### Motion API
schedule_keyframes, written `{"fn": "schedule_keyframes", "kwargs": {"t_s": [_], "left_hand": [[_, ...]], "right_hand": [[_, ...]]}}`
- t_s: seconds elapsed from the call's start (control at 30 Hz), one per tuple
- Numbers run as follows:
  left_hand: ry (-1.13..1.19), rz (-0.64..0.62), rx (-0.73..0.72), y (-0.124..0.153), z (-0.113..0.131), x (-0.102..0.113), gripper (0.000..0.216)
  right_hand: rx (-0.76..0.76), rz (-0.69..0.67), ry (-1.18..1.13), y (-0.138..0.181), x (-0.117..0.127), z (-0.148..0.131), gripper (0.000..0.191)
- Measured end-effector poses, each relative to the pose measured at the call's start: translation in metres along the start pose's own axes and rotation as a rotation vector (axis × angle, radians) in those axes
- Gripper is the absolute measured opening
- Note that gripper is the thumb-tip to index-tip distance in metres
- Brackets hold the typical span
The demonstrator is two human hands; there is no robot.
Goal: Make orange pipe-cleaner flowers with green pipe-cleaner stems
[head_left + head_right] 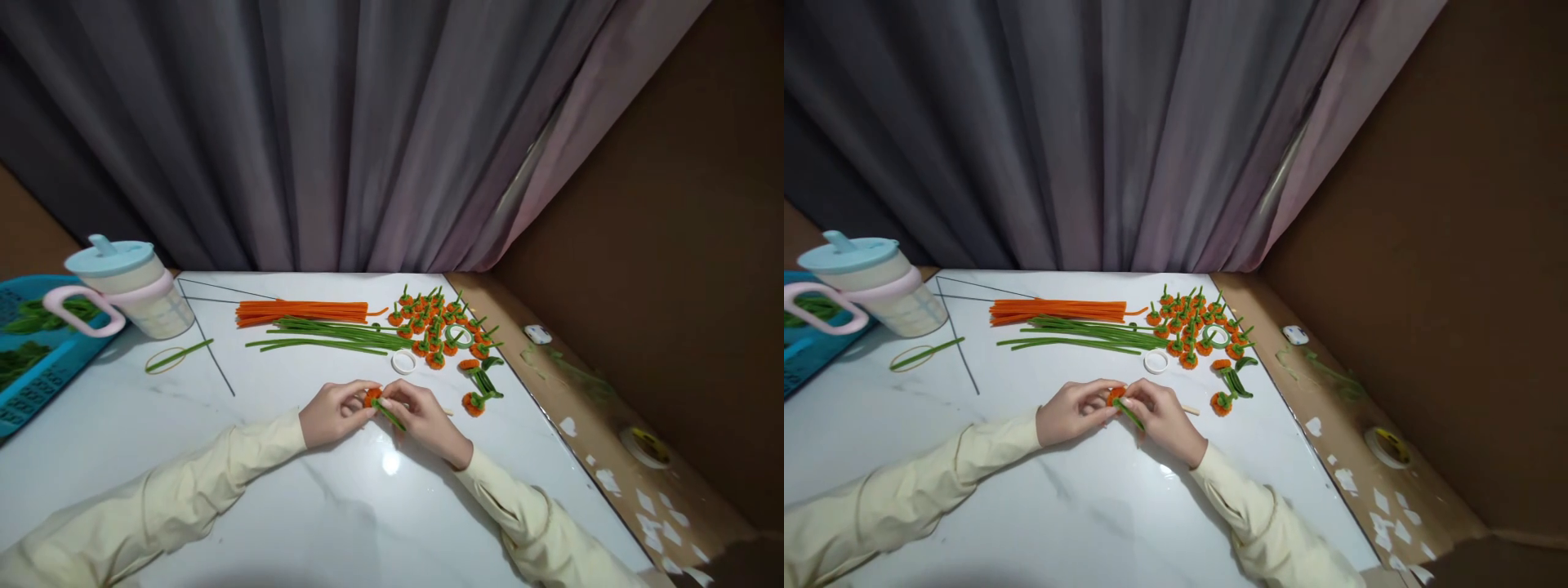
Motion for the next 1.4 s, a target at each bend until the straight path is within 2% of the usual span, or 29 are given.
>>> {"fn": "schedule_keyframes", "kwargs": {"t_s": [0.1, 0.2, 0.3, 0.4, 0.6, 0.77, 0.87, 1.0, 1.1, 1.23, 1.4], "left_hand": [[0.054, -0.017, 0.02, 0.002, 0.0, -0.006, 0.049], [0.237, -0.021, 0.096, 0.0, -0.006, -0.014, 0.059], [0.279, -0.015, 0.096, -0.005, -0.007, -0.021, 0.058], [0.198, 0.009, 0.068, -0.007, -0.007, -0.021, 0.052], [-0.023, 0.145, 0.016, -0.004, -0.005, -0.006, 0.028], [-0.381, 0.172, -0.107, 0.0, 0.012, -0.008, 0.03], [-0.426, 0.187, -0.077, 0.0, 0.012, -0.007, 0.031], [-0.385, 0.191, -0.073, -0.001, 0.013, -0.006, 0.03], [-0.366, 0.175, -0.09, -0.001, 0.014, -0.008, 0.029], [-0.312, 0.109, -0.08, -0.002, 0.012, -0.014, 0.028], [-0.016, 0.07, 0.026, -0.007, -0.006, -0.013, 0.032]], "right_hand": [[0.046, 0.081, 0.1, 0.004, 0.005, -0.005, 0.024], [0.104, 0.165, 0.161, 0.008, 0.01, -0.014, 0.022], [0.136, 0.194, 0.17, 0.009, 0.009, -0.019, 0.022], [0.086, 0.193, 0.126, 0.007, 0.006, -0.013, 0.021], [-0.131, 0.202, -0.091, 0.002, 0.001, 0.015, 0.02], [-0.272, 0.145, -0.305, 0.001, -0.008, 0.029, 0.022], [-0.311, 0.083, -0.38, 0.001, -0.011, 0.029, 0.029], [-0.356, -0.073, -0.468, 0.001, -0.018, 0.028, 0.041], [-0.389, -0.135, -0.598, 0.003, -0.022, 0.031, 0.041], [-0.41, -0.115, -0.681, 0.004, -0.021, 0.036, 0.036], [-0.355, -0.055, -0.668, 0.003, -0.019, 0.034, 0.036]]}}
Point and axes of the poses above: each hand's wrist, its own y-axis away from the middle knuckle, its own x-axis out of the back of the hand, z = x × y, the point moved 9 cm from there along -y, towards the middle knuckle, and after that the axes turned 8 degrees about -z, right-handed, at the moved point
